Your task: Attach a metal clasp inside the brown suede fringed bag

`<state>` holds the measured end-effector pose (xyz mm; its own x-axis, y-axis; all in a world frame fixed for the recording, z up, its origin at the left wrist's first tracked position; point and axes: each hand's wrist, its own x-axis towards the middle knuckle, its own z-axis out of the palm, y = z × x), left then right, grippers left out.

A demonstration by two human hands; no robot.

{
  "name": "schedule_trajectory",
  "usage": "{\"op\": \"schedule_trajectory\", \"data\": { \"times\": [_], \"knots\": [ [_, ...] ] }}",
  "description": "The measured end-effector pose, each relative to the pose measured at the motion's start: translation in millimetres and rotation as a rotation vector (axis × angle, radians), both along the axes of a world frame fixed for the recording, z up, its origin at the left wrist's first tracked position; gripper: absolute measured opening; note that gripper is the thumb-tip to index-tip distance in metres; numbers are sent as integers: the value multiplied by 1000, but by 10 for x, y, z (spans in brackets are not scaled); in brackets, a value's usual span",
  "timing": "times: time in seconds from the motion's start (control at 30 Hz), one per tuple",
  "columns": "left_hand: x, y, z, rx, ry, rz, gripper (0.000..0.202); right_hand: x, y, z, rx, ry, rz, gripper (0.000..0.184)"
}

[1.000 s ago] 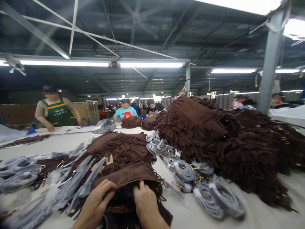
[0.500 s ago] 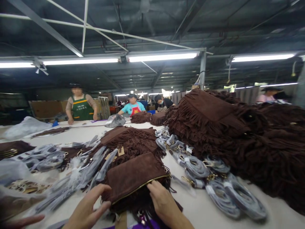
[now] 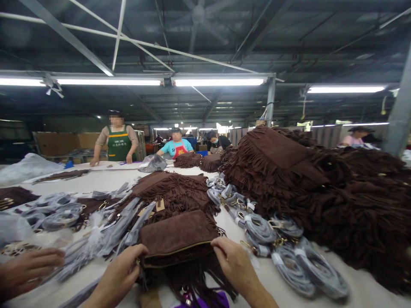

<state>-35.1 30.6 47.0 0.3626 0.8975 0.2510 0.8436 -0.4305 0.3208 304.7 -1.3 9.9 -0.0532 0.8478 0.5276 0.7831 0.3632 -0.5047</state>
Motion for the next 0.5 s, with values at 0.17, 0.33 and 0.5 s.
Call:
{"op": "schedule_trajectory", "data": {
  "times": [0.17, 0.33, 0.5],
  "knots": [
    [-6, 109, 238, 29, 117, -40, 46, 64, 127, -60, -99, -88, -100, 47],
    [-82, 256, 134, 16, 283, -50, 58, 366, 268, -269, -208, -156, -33, 64],
    [-125, 353, 5, 10, 340, -45, 66, 370, 332, -297, -208, -206, -22, 48]
  ]
}}
